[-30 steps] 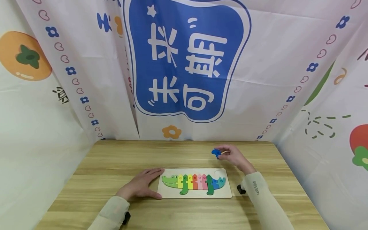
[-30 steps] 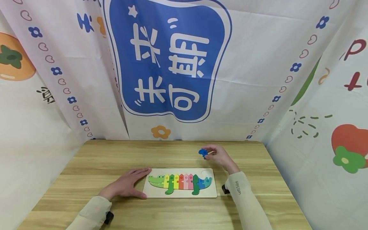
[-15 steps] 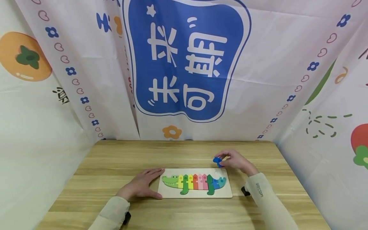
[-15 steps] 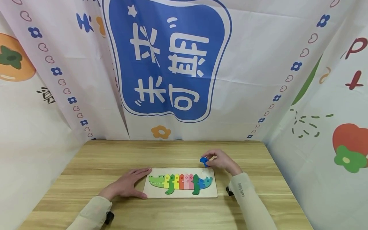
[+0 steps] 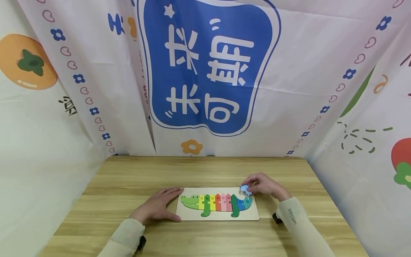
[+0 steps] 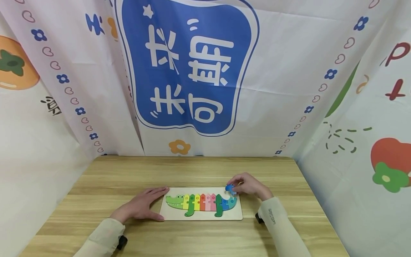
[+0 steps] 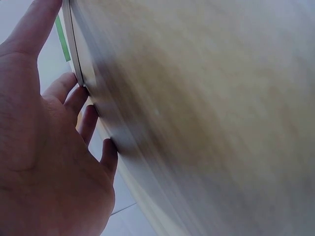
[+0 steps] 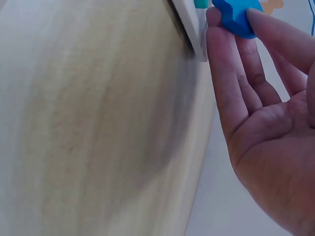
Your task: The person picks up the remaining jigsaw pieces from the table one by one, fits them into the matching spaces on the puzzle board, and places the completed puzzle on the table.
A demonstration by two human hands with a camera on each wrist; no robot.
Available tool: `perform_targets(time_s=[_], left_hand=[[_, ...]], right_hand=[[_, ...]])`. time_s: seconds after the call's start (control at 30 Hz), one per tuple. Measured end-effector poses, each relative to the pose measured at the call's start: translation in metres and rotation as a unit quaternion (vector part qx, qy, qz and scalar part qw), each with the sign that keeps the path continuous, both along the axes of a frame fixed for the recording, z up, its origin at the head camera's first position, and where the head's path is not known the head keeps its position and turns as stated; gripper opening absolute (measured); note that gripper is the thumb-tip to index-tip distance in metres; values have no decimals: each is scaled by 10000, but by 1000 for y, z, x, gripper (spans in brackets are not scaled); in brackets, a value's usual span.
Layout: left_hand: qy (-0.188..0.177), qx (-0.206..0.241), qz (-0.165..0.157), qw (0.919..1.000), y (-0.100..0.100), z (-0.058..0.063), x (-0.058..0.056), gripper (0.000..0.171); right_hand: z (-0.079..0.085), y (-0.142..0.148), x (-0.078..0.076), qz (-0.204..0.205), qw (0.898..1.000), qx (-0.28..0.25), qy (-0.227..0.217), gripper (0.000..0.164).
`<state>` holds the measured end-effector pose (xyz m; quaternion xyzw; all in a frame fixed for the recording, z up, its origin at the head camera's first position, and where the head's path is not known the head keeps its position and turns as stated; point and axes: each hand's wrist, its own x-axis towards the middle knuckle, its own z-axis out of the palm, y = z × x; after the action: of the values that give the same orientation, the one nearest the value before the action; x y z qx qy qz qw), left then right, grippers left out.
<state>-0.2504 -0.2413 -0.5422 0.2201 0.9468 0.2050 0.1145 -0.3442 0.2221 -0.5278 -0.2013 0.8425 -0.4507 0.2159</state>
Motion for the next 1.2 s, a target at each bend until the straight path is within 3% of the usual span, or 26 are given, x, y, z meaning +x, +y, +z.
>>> perform_targets(time_s=[0.8,1.2], left_hand=[[-79,29,15,10000,0,3,-1,109],[-158,-42,81,9998,-1,1,0,109]], right_hand=[[-5,7,3,-74,9996,-161,-223,23],[-15,5,4,32,9999,-157,22,20]])
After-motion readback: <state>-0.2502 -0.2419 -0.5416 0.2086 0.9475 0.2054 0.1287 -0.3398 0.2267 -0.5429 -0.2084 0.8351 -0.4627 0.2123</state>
